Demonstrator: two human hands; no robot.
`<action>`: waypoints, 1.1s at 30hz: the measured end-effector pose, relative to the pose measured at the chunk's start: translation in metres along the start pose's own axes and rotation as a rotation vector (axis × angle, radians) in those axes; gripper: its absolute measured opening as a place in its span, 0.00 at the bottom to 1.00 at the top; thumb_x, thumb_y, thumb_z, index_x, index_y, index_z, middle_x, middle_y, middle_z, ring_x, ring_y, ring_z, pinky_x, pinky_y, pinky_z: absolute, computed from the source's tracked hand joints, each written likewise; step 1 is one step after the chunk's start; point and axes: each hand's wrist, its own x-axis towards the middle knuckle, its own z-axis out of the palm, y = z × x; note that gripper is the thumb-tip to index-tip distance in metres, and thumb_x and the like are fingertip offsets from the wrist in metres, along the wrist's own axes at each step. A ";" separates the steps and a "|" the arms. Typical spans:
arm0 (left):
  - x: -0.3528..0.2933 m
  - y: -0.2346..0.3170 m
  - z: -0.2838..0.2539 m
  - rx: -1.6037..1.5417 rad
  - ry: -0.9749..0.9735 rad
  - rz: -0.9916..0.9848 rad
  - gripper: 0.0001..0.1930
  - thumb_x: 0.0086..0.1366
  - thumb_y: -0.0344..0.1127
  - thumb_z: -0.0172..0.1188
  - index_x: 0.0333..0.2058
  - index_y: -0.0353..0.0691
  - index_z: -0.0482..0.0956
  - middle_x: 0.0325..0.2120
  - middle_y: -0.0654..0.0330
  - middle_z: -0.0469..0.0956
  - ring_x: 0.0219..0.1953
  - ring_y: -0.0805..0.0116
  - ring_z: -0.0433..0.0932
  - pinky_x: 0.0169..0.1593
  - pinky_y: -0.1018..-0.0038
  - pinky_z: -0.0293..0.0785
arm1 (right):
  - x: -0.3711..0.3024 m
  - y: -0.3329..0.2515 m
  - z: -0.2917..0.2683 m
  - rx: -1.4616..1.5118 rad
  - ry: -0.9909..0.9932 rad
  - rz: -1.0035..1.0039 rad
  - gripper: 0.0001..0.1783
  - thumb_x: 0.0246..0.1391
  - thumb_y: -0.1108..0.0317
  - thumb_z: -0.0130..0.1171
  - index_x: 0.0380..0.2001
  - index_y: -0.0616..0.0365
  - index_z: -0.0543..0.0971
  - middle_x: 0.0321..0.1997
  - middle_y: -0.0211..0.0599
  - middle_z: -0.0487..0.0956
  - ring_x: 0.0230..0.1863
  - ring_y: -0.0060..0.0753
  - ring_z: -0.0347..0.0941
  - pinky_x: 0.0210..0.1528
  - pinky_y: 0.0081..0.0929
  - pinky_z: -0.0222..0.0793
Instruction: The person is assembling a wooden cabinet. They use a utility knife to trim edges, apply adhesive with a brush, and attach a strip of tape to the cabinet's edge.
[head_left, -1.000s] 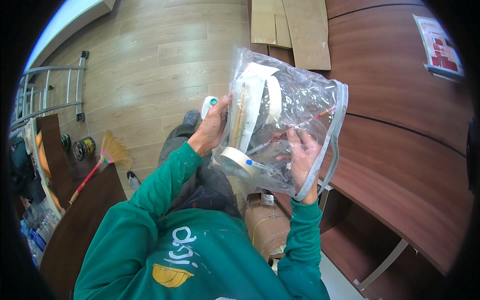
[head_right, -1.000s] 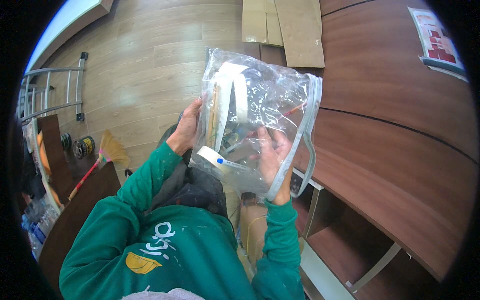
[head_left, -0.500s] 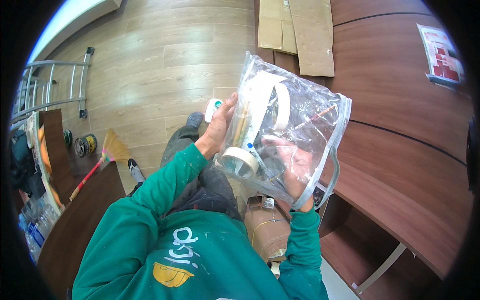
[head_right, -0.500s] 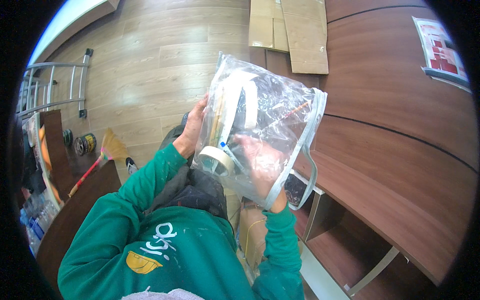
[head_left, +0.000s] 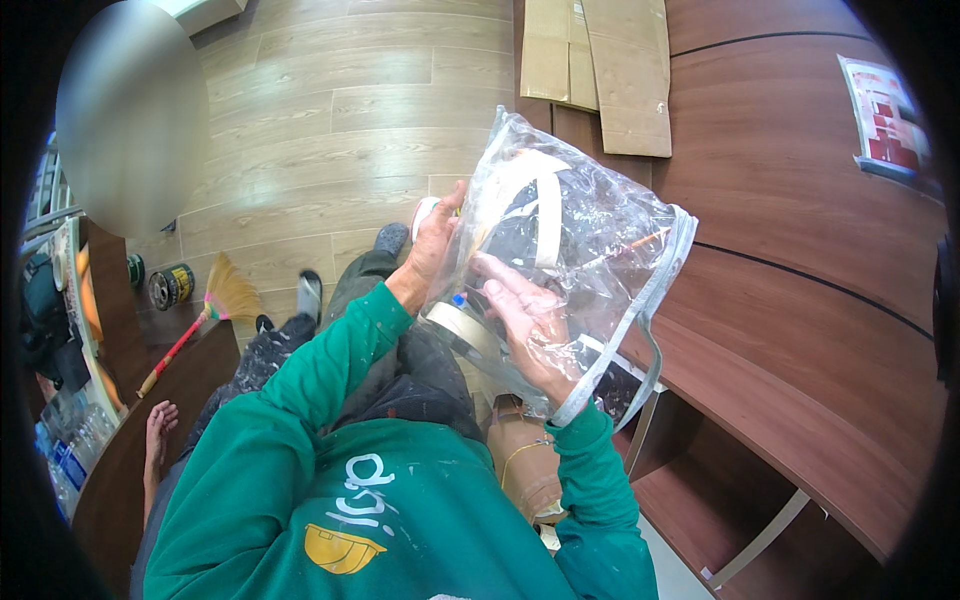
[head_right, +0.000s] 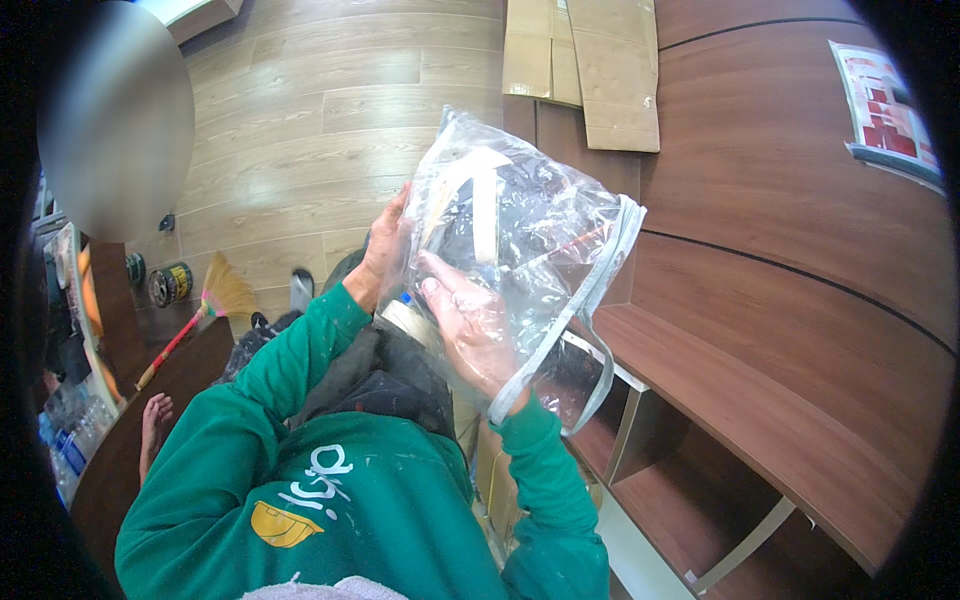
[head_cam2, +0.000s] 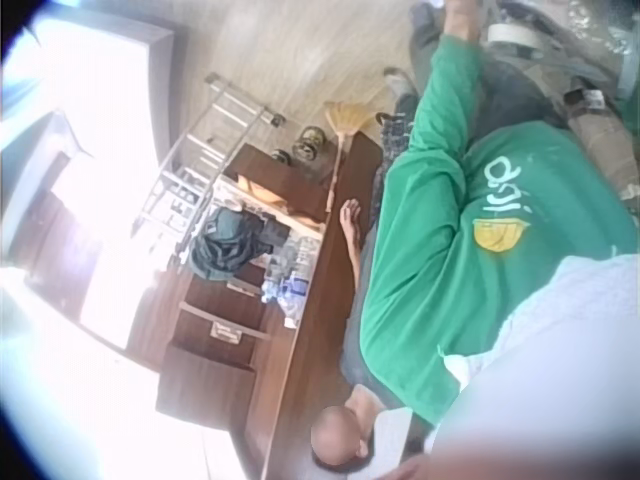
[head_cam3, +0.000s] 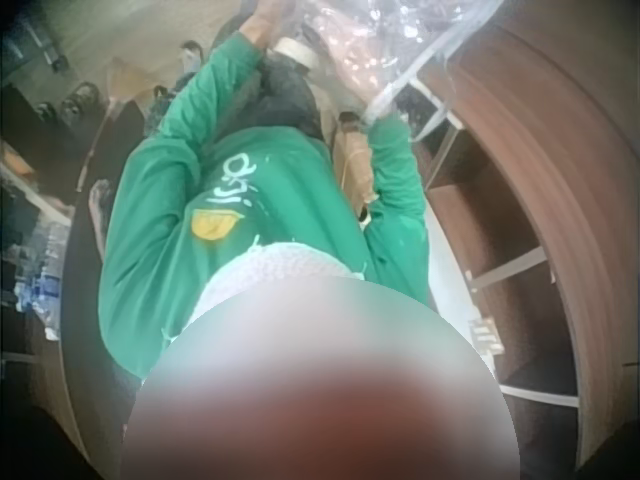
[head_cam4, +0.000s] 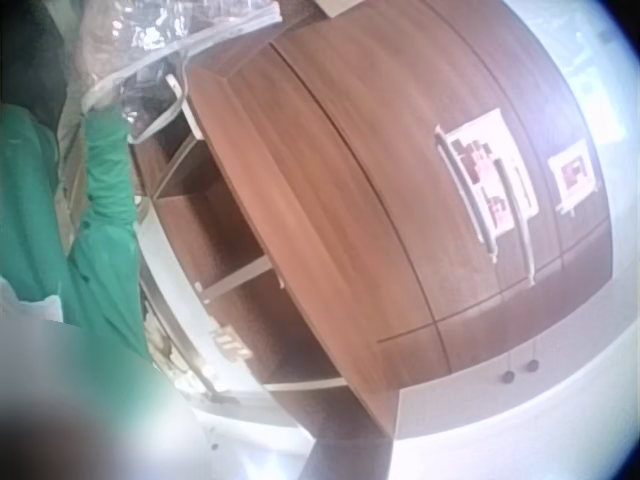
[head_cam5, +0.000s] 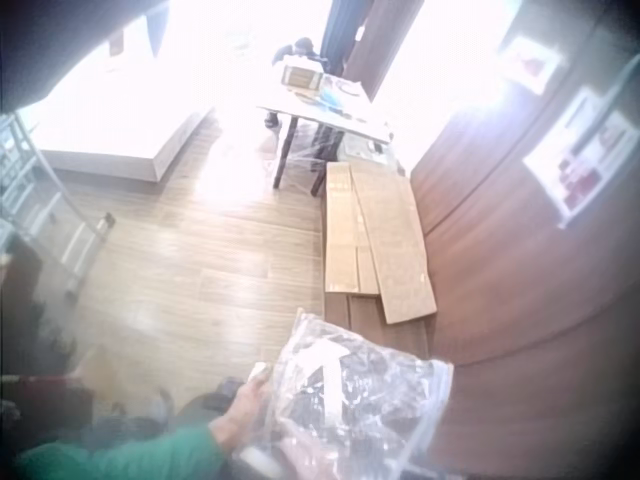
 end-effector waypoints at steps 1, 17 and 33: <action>0.002 0.000 -0.002 -0.047 -0.016 -0.018 0.44 0.66 0.74 0.49 0.53 0.30 0.78 0.41 0.53 0.83 0.41 0.64 0.81 0.45 0.70 0.78 | 0.002 0.002 0.002 -0.011 0.028 -0.010 0.27 0.69 0.64 0.53 0.67 0.61 0.70 0.55 0.47 0.82 0.49 0.31 0.80 0.50 0.28 0.75; 0.010 -0.031 -0.054 -0.259 -0.013 -0.033 0.38 0.71 0.63 0.49 0.65 0.34 0.69 0.59 0.49 0.76 0.59 0.56 0.75 0.65 0.58 0.69 | 0.031 0.044 -0.006 -0.424 0.560 -0.354 0.10 0.59 0.65 0.63 0.34 0.62 0.83 0.32 0.51 0.79 0.37 0.53 0.77 0.41 0.42 0.71; -0.118 0.005 0.025 1.040 0.582 0.673 0.25 0.61 0.45 0.71 0.50 0.32 0.79 0.37 0.53 0.80 0.36 0.65 0.81 0.39 0.70 0.79 | 0.076 0.072 0.043 0.305 0.291 -0.248 0.09 0.57 0.72 0.61 0.31 0.62 0.71 0.31 0.36 0.74 0.31 0.29 0.74 0.29 0.28 0.76</action>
